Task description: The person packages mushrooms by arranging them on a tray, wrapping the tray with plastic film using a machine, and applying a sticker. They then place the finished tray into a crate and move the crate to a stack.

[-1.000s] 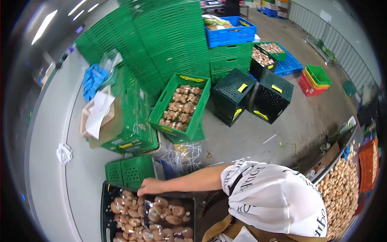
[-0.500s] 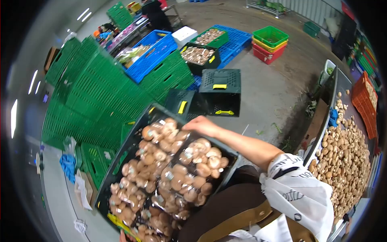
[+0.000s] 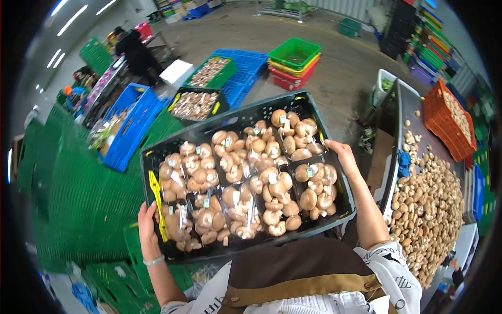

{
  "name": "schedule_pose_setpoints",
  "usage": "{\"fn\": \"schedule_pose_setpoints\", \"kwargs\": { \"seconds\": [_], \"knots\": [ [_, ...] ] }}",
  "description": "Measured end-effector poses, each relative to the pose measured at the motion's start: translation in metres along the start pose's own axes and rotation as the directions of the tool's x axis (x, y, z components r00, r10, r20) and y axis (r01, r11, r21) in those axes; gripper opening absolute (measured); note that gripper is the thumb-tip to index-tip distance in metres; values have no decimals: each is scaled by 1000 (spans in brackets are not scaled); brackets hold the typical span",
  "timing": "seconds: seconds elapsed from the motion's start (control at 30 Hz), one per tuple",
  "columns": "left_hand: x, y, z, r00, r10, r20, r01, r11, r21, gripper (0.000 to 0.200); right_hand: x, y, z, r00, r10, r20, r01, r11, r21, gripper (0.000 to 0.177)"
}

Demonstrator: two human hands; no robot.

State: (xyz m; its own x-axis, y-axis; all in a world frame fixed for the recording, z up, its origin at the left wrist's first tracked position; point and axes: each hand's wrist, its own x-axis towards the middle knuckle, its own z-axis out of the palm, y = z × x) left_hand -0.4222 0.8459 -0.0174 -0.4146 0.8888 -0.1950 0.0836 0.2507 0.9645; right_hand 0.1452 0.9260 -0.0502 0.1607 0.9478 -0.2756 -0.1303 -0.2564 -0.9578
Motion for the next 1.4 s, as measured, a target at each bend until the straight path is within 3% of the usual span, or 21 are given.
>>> {"fn": "schedule_pose_setpoints", "kwargs": {
  "seconds": [0.17, 0.23, 0.4, 0.47, 0.57, 0.6, 0.67, 0.73, 0.77, 0.83, 1.03, 1.13, 1.17, 1.27, 1.3, 1.33, 1.4],
  "knots": [
    [141, 47, 102, 972, 69, 225, -77, 997, 28, 9, 43, -32, -34, 946, -132, -296, 104, 989, -109, 32],
    [180, 63, 139, 960, 50, 277, -65, 997, 45, 15, 54, -41, -51, 942, -51, -333, 37, 998, -46, 33],
    [268, 97, 228, 929, 49, 367, -53, 999, 2, 36, 105, -37, -72, 865, -62, -498, 54, 998, -29, 36],
    [316, 81, 260, 921, 96, 378, -107, 994, 9, 44, 141, -31, -83, 907, 9, -421, 57, 988, 142, 38],
    [348, 86, 323, 914, 193, 356, -203, 979, -11, 41, 226, -51, -103, 942, -27, -335, 76, 988, 135, 42],
    [301, 101, 257, 932, 116, 344, -151, 986, 75, 42, 142, -44, -72, 922, -73, -379, 126, 985, 117, 42],
    [311, 73, 257, 943, 76, 323, -105, 992, 73, 44, 164, 6, -110, 868, -146, -475, 196, 979, 57, 42],
    [323, 42, 252, 955, -7, 298, -11, 998, 60, 47, 166, -8, -104, 948, -55, -314, 108, 982, 153, 41],
    [310, 53, 245, 943, -17, 333, 16, 1000, 6, 48, 157, -23, -88, 943, -21, -332, 61, 992, 109, 41],
    [303, 41, 214, 937, -64, 342, 34, 995, 93, 48, 121, -38, -43, 935, 66, -347, -27, 993, 117, 39],
    [315, 43, 220, 941, -116, 318, 98, 993, 71, 49, 150, -30, -37, 930, 50, -363, -22, 997, 79, 39],
    [380, 38, 205, 941, -176, 288, 160, 984, 77, 49, 217, -46, 21, 935, 120, -335, -107, 993, 55, 38],
    [407, 33, 205, 951, -126, 283, 105, 990, 89, 49, 243, -49, 44, 938, 112, -327, -96, 993, 66, 38],
    [498, 35, 195, 944, -184, 275, 173, 983, 62, 46, 313, -58, 100, 940, 125, -317, -108, 992, 70, 38],
    [509, 46, 183, 954, -130, 269, 109, 990, 90, 45, 306, -48, 111, 936, 128, -328, -107, 991, 84, 37],
    [521, 53, 181, 946, -229, 231, 194, 967, 163, 42, 321, -44, 116, 941, 112, -321, -91, 993, 79, 37],
    [560, 50, 176, 952, -147, 268, 128, 988, 89, 38, 365, -42, 141, 949, 128, -289, -92, 986, 137, 36]
  ]
}}
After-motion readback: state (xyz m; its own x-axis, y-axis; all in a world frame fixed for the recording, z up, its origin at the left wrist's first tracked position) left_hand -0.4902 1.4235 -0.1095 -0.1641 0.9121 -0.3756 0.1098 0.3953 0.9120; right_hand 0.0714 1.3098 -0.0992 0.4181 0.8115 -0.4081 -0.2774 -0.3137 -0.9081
